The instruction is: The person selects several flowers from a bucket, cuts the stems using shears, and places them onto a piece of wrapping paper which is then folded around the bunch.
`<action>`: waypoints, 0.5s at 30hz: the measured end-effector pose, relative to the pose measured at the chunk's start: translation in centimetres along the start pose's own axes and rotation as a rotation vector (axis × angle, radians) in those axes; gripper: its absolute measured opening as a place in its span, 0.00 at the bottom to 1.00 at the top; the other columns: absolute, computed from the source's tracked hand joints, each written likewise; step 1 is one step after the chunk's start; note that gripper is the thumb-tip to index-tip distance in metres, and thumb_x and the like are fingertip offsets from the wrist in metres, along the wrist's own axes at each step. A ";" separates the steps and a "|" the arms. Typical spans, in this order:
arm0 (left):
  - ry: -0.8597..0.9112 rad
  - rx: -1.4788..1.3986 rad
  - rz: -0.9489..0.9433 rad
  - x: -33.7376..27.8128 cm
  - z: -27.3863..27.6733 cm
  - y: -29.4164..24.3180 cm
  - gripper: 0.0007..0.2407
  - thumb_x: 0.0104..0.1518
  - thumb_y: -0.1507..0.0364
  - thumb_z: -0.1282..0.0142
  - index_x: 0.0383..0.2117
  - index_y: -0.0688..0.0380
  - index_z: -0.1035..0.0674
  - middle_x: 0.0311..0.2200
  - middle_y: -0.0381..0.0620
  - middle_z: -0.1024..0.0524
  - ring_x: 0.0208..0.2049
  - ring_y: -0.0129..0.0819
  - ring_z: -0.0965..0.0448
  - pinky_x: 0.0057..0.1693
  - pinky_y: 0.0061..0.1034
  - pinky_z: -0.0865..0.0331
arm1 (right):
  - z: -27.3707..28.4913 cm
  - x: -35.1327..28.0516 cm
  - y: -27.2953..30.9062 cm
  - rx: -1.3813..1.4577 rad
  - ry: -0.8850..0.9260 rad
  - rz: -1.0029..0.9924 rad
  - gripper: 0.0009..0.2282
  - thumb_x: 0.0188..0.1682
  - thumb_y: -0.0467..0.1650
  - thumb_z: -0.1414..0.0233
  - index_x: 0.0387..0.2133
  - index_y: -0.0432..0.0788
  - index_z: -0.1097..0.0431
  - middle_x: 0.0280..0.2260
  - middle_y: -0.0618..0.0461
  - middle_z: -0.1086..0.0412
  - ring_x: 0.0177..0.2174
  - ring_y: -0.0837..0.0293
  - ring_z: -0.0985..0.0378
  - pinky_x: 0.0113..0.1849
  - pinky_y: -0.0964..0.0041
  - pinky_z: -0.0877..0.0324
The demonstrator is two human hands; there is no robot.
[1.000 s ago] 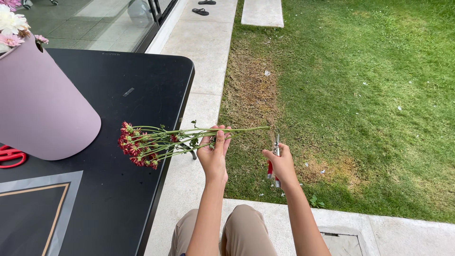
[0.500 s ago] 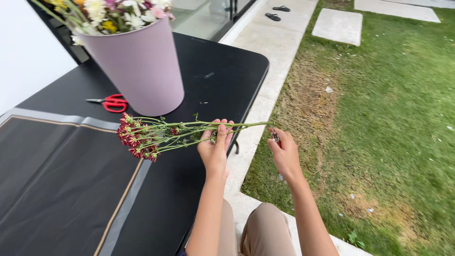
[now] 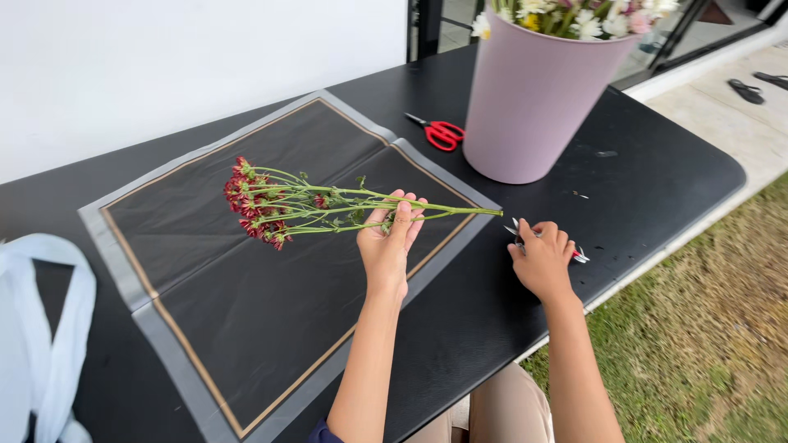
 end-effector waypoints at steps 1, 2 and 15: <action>-0.029 0.001 -0.026 0.0 1.5 -1.2 0.18 0.61 0.74 0.44 0.55 0.74 0.28 0.50 0.67 0.22 0.52 0.56 0.21 0.60 0.40 0.27 | -1.0 0.2 0.4 0.007 0.010 0.037 0.26 0.51 0.39 0.46 0.64 0.49 0.35 0.53 0.47 0.41 0.58 0.39 0.44 0.62 0.30 0.55; -0.035 0.017 -0.014 -0.1 2.6 -2.0 0.18 0.61 0.74 0.44 0.55 0.73 0.28 0.50 0.67 0.22 0.52 0.56 0.21 0.60 0.41 0.27 | -1.9 0.4 0.1 -0.036 0.014 0.030 0.26 0.52 0.41 0.47 0.64 0.50 0.35 0.54 0.47 0.40 0.60 0.38 0.44 0.62 0.30 0.57; 0.004 0.236 0.022 -0.9 10.3 -7.1 0.18 0.58 0.74 0.39 0.53 0.70 0.24 0.45 0.66 0.20 0.45 0.52 0.18 0.53 0.38 0.23 | 9.6 -11.6 28.7 0.629 0.126 0.475 0.11 0.56 0.27 0.51 0.49 0.41 0.24 0.34 0.45 0.22 0.39 0.50 0.19 0.45 0.55 0.26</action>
Point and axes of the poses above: each hand's wrist, its own x-axis towards the middle knuckle, its own z-axis out of the back of the hand, y = z × x, the point moved 10 cm from there along x, towards the middle knuckle
